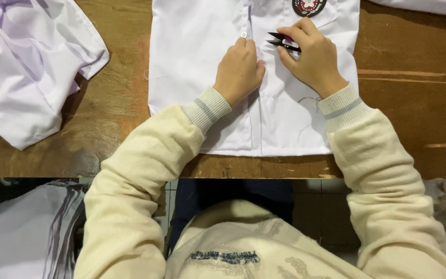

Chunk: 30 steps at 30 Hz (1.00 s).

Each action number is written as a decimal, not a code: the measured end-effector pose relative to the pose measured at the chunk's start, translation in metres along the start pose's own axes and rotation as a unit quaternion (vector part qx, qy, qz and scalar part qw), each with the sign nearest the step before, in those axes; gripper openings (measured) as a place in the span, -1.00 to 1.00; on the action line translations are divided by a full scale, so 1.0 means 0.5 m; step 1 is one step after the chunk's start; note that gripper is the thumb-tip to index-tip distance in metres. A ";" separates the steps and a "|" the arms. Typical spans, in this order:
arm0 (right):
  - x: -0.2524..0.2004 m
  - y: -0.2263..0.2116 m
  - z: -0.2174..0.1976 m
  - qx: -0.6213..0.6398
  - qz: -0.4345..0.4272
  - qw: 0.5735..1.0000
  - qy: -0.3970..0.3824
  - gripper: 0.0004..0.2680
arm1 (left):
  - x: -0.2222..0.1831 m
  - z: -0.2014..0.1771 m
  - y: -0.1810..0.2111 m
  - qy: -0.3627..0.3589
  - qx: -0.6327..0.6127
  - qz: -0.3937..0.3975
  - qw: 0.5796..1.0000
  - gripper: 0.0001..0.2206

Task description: Trimming loose threads from white school shirts using small thread snips at a quality control station.

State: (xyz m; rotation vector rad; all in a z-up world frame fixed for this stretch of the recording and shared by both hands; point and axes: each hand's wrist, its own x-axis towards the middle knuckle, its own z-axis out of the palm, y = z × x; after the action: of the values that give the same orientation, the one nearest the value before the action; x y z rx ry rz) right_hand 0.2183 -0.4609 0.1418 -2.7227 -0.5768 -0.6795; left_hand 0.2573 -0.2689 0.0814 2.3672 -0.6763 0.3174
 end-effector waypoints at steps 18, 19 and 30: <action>-0.007 -0.002 0.014 -0.015 -0.044 0.999 0.001 -0.78 | -0.004 -0.035 0.016 0.032 -0.139 -0.039 0.989 -0.90; -0.007 -0.002 0.015 -0.015 -0.046 0.999 0.003 -0.78 | -0.003 -0.038 0.016 0.025 -0.142 -0.046 0.988 -0.90; -0.004 -0.009 0.015 -0.002 -0.044 0.999 0.002 -0.80 | -0.004 -0.044 0.019 0.014 -0.156 -0.059 0.986 -0.88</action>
State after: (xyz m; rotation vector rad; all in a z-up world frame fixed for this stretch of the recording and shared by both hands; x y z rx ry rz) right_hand 0.2178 -0.4550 0.1350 -2.7122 -0.7002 -0.7065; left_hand 0.2492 -0.2602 0.1024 2.0882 -0.5276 0.1779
